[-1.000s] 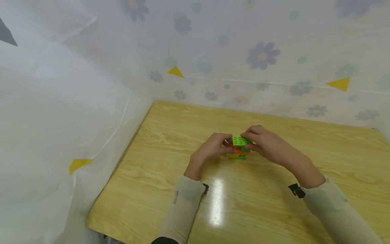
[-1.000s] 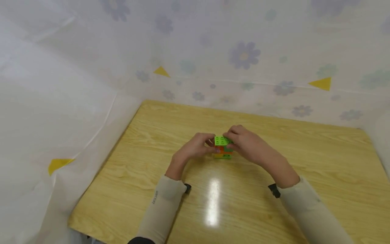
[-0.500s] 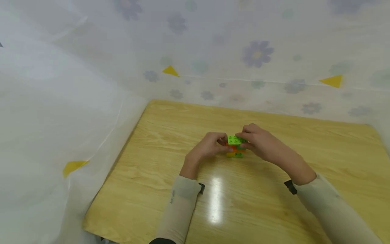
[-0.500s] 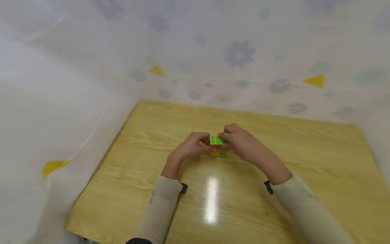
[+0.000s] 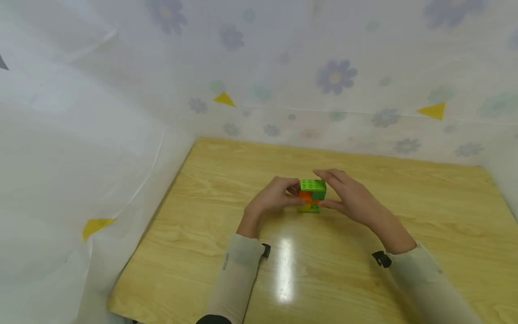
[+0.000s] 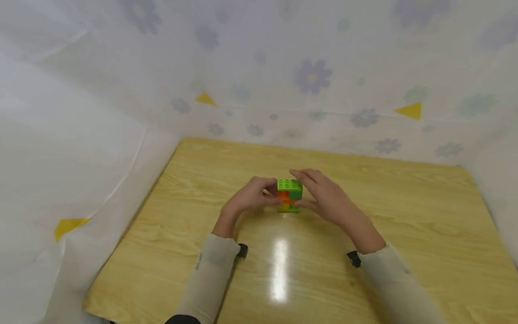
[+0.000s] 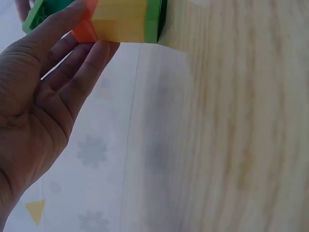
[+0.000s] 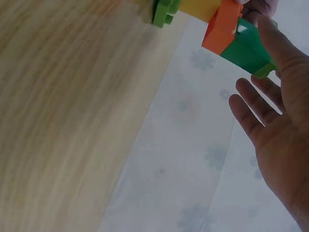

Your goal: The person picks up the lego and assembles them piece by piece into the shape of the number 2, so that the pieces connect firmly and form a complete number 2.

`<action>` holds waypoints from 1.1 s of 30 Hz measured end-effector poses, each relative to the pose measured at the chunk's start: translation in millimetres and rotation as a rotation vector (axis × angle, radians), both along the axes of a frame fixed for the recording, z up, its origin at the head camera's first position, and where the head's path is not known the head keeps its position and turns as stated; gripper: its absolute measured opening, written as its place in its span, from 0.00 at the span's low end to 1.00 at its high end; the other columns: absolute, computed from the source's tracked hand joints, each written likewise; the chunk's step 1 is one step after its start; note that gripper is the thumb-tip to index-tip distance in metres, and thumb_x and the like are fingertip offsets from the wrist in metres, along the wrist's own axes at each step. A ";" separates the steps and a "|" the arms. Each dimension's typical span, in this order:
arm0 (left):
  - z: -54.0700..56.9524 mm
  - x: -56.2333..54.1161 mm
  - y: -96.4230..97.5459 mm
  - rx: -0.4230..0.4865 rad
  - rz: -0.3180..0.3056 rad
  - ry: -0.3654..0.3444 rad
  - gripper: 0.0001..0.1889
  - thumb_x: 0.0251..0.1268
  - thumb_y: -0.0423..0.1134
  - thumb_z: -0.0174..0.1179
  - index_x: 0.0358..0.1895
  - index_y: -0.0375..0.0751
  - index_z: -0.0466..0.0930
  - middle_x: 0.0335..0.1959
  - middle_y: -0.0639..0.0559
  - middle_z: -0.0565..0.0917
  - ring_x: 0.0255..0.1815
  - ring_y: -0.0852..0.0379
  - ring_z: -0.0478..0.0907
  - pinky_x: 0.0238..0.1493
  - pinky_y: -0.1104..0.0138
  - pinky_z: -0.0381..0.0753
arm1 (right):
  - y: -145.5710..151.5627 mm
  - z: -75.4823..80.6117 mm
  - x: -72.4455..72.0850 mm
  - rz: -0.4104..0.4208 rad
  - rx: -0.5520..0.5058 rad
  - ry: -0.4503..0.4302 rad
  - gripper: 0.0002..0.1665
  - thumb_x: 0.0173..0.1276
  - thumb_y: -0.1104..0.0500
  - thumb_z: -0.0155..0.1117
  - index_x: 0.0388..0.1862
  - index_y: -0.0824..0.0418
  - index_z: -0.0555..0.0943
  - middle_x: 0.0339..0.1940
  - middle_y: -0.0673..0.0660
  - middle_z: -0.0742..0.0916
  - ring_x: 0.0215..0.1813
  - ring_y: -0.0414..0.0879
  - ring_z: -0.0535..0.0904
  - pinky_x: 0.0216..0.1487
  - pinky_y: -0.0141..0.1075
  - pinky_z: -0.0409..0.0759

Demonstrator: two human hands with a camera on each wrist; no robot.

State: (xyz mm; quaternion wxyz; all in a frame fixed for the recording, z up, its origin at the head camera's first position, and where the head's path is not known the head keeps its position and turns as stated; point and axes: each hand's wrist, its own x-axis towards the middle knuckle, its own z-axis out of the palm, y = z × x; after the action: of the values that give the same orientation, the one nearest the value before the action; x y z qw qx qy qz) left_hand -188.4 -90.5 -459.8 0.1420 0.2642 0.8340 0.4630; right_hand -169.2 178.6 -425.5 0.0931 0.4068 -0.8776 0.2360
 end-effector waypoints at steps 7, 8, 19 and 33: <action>-3.8 0.2 -0.4 -0.018 -0.029 -0.050 0.14 0.74 0.47 0.69 0.57 0.47 0.86 0.48 0.61 0.88 0.48 0.64 0.84 0.52 0.69 0.83 | 6.0 -30.4 1.6 -0.051 -0.010 0.007 0.58 0.51 0.58 0.91 0.78 0.63 0.70 0.69 0.64 0.79 0.68 0.64 0.76 0.66 0.67 0.73; -4.3 0.4 0.4 -0.015 -0.034 -0.056 0.14 0.74 0.47 0.69 0.56 0.47 0.86 0.47 0.61 0.88 0.47 0.63 0.85 0.51 0.68 0.83 | 5.9 -30.5 1.3 -0.074 0.000 -0.012 0.57 0.51 0.58 0.91 0.77 0.64 0.70 0.68 0.65 0.80 0.68 0.64 0.75 0.66 0.68 0.72; -1.3 11.3 1.0 -0.097 -0.118 -0.141 0.15 0.72 0.48 0.71 0.56 0.46 0.87 0.49 0.59 0.88 0.48 0.65 0.85 0.51 0.69 0.83 | 8.3 -28.1 6.0 -0.169 0.144 -0.234 0.47 0.57 0.47 0.87 0.70 0.66 0.78 0.67 0.65 0.81 0.69 0.68 0.74 0.64 0.69 0.69; 19.2 27.7 -7.9 -0.195 -0.104 -0.157 0.17 0.72 0.44 0.71 0.58 0.42 0.85 0.53 0.54 0.87 0.48 0.62 0.85 0.50 0.69 0.84 | 7.1 -22.6 12.8 -0.157 0.191 -0.387 0.56 0.64 0.38 0.80 0.78 0.68 0.69 0.76 0.70 0.73 0.75 0.72 0.67 0.71 0.72 0.61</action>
State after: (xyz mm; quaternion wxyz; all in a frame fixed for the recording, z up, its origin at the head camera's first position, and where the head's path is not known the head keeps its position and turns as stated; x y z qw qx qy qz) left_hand -160.7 -98.4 -440.6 0.2556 0.2548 0.8467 0.3909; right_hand -156.4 185.7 -448.2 -0.0979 0.2914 -0.9264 0.2174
